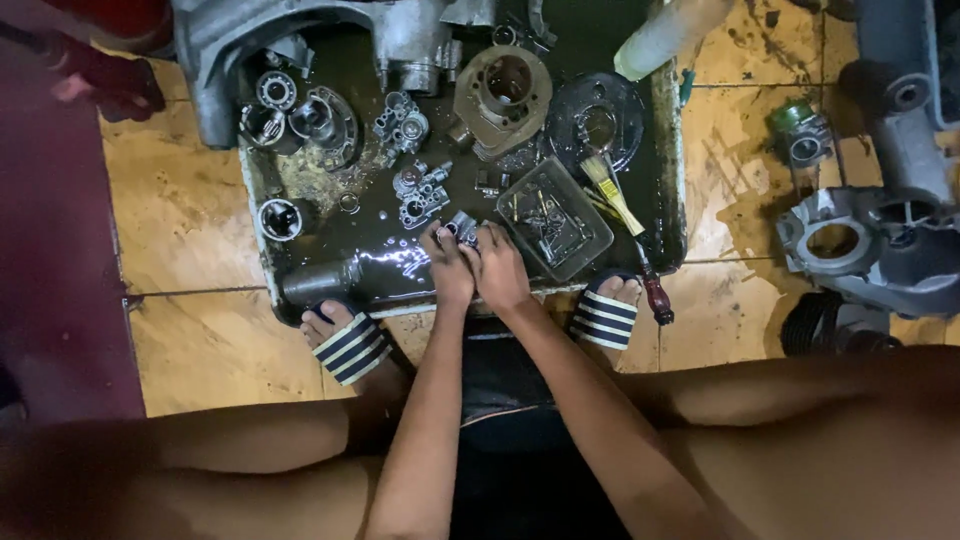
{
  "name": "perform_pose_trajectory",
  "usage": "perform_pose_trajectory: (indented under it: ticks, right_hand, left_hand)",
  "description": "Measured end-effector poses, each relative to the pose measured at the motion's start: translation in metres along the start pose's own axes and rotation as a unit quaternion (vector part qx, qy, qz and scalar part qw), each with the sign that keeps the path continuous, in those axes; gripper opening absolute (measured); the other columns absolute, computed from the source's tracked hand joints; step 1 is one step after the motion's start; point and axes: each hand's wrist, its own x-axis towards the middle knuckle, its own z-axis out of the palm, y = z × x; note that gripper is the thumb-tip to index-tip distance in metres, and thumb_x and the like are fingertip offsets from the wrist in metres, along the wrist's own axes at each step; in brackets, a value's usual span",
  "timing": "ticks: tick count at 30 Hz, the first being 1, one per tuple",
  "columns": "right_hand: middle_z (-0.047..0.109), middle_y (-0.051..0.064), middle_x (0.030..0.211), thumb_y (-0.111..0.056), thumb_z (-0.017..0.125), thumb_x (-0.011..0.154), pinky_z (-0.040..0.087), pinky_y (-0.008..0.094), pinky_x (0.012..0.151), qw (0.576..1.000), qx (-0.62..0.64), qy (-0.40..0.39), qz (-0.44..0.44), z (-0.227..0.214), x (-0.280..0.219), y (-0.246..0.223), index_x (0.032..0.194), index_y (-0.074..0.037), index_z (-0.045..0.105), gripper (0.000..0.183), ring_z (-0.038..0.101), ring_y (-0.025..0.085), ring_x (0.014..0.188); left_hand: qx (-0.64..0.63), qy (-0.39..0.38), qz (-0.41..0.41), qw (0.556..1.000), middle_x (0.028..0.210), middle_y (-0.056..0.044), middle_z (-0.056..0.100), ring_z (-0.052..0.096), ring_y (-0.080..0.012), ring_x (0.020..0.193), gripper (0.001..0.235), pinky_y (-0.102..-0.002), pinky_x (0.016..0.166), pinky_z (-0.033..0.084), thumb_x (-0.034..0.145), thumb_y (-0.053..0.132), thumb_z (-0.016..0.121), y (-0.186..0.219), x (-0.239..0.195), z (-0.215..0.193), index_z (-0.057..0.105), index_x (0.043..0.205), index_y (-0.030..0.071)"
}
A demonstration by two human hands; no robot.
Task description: Cleaning small engine components using a brush and solvent in a metal tray on the floor.
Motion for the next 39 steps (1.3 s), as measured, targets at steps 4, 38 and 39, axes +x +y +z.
perform_pose_trajectory:
  ticks: [4, 38, 39]
  right_hand:
    - [0.067, 0.028, 0.109, -0.036, 0.062, 0.106, 0.062, 0.05, 0.083, 1.0, -0.016, 0.009, -0.001, 0.005, 0.005, -0.005, 0.116, 0.002, 0.06, 0.04, 0.07, 0.043, 0.101]
    - [0.065, 0.016, 0.092, -0.021, 0.075, 0.093, 0.059, 0.042, 0.078, 0.995, 0.041, 0.092, 0.012, 0.003, 0.004, -0.011, 0.1, -0.002, 0.06, 0.025, 0.067, 0.036, 0.095]
    - [0.063, 0.015, 0.091, -0.021, 0.075, 0.093, 0.059, 0.041, 0.077, 0.995, 0.037, 0.092, 0.013, 0.004, 0.002, -0.011, 0.099, -0.003, 0.058, 0.026, 0.067, 0.035, 0.094]
  left_hand:
    - [0.001, 0.02, -0.012, 1.0, 0.136, -0.026, 0.062, 0.056, -0.0412, 0.132, 0.052, -0.051, 0.118, 0.036, 0.104, 0.059, 0.032, -0.018, 0.023, 0.001, 0.037, 0.146, 0.029]
    - [0.298, 0.16, 0.118, 0.934, 0.106, -0.029, 0.067, 0.067, -0.0468, 0.109, 0.06, -0.058, 0.094, 0.054, 0.095, 0.053, 0.07, 0.044, 0.09, -0.015, 0.06, 0.132, 0.007]
    - [0.294, 0.164, 0.138, 0.931, 0.105, -0.03, 0.068, 0.068, -0.0469, 0.106, 0.056, -0.058, 0.093, 0.055, 0.099, 0.046, 0.068, 0.046, 0.086, -0.019, 0.061, 0.133, 0.002]
